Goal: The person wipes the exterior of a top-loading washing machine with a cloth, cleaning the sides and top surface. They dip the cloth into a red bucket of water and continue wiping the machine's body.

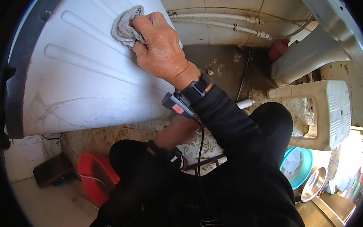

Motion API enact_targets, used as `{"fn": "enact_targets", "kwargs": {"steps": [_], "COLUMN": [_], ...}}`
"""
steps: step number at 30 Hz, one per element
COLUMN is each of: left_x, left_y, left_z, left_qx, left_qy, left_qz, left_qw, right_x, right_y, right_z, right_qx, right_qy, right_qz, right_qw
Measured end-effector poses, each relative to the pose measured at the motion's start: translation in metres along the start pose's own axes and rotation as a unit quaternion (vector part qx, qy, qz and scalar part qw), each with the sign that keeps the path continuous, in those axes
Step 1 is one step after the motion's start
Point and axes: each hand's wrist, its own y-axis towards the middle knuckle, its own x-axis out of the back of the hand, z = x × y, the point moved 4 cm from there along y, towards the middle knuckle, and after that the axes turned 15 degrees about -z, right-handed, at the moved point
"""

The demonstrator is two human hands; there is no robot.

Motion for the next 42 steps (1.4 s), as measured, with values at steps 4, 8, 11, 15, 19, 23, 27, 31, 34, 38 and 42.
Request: {"fn": "enact_targets", "kwargs": {"steps": [4,8,11,15,19,23,27,31,34,38,42], "left_x": [0.003,0.008,0.011,0.003,0.004,0.021,0.026,0.021,0.017,0.021,0.022], "left_y": [-0.001,0.003,0.009,0.012,0.006,-0.005,-0.006,-0.001,0.0,-0.003,-0.002], "left_z": [-0.004,-0.009,-0.011,-0.012,-0.012,-0.014,-0.015,-0.015,-0.014,-0.016,-0.016], "left_qx": [-0.009,0.015,0.02,0.031,0.044,0.003,0.021,0.037,0.023,0.029,0.036], "left_qy": [-0.028,-0.004,0.004,0.059,0.036,-0.019,-0.037,-0.024,0.013,-0.004,0.001], "left_qz": [-0.041,0.011,0.057,0.176,0.18,0.091,0.071,0.086,0.114,0.099,0.107], "left_qw": [0.999,1.0,0.998,0.982,0.982,0.996,0.997,0.995,0.993,0.995,0.994], "right_x": [-0.008,-0.01,-0.005,0.003,0.016,0.013,-0.001,-0.011,0.001,0.012,0.0], "right_y": [-0.031,-0.098,-0.146,-0.218,-0.249,-0.179,-0.096,-0.109,-0.16,-0.169,-0.145], "right_z": [-0.033,-0.087,-0.124,-0.152,-0.138,-0.125,-0.11,-0.132,-0.17,-0.199,-0.226], "right_qx": [-0.19,-0.397,-0.464,-0.623,-0.694,-0.59,-0.317,-0.333,-0.58,-0.58,-0.528], "right_qy": [0.045,0.115,0.054,-0.031,-0.037,-0.001,0.117,-0.034,-0.07,-0.047,0.109], "right_qz": [-0.029,-0.045,-0.046,0.049,0.078,0.006,-0.051,-0.057,0.007,-0.059,-0.165], "right_qw": [0.98,0.909,0.883,0.78,0.715,0.807,0.94,0.941,0.812,0.811,0.826]}}
